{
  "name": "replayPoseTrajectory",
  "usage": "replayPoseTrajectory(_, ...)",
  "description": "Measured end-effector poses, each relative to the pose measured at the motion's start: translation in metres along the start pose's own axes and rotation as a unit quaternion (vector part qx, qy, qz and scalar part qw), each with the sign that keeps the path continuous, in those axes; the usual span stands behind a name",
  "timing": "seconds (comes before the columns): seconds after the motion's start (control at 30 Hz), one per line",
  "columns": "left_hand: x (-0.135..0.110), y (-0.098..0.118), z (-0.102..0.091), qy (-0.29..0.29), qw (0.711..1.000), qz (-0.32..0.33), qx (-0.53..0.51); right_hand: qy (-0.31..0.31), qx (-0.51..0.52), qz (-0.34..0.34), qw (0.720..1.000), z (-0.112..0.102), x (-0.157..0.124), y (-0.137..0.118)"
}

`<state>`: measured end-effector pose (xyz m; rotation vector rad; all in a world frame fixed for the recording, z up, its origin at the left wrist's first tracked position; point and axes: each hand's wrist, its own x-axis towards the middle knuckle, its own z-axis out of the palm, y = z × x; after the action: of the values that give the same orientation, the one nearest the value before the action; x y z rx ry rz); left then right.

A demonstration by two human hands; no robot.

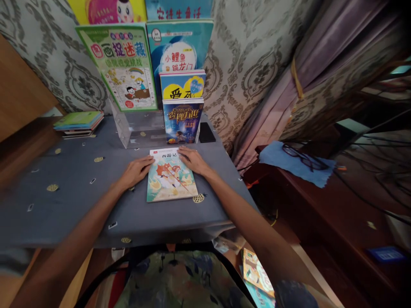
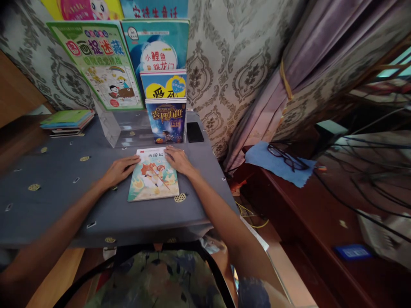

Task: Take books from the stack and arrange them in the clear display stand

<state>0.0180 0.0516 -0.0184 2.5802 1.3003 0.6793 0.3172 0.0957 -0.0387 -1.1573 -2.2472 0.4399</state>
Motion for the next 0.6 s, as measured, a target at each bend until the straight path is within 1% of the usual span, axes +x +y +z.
replayPoseTrajectory(0.13, -0.035, 0.02, -0.002, 0.022, 1.0, 0.016, -0.011, 0.0, 0.005, 0.002, 1.0, 0.001, 0.0, 0.0)
replayPoseTrajectory(0.37, -0.092, 0.066, -0.009, 0.056, 0.995, 0.077, -0.007, -0.005, -0.02, 0.008, 1.0, 0.002, -0.001, -0.004)
replayPoseTrajectory(0.5, -0.111, 0.083, -0.009, 0.071, 0.994, 0.084, -0.003, -0.018, -0.042, 0.024, 0.999, -0.004, -0.001, -0.009)
replayPoseTrajectory(0.57, -0.113, 0.087, -0.007, 0.08, 0.994, 0.08, 0.005, -0.019, -0.063, 0.049, 0.997, -0.004, -0.002, -0.02)
replayPoseTrajectory(0.6, -0.113, 0.088, -0.005, 0.085, 0.993, 0.078, 0.009, -0.018, -0.072, 0.058, 0.995, -0.001, -0.004, -0.029)
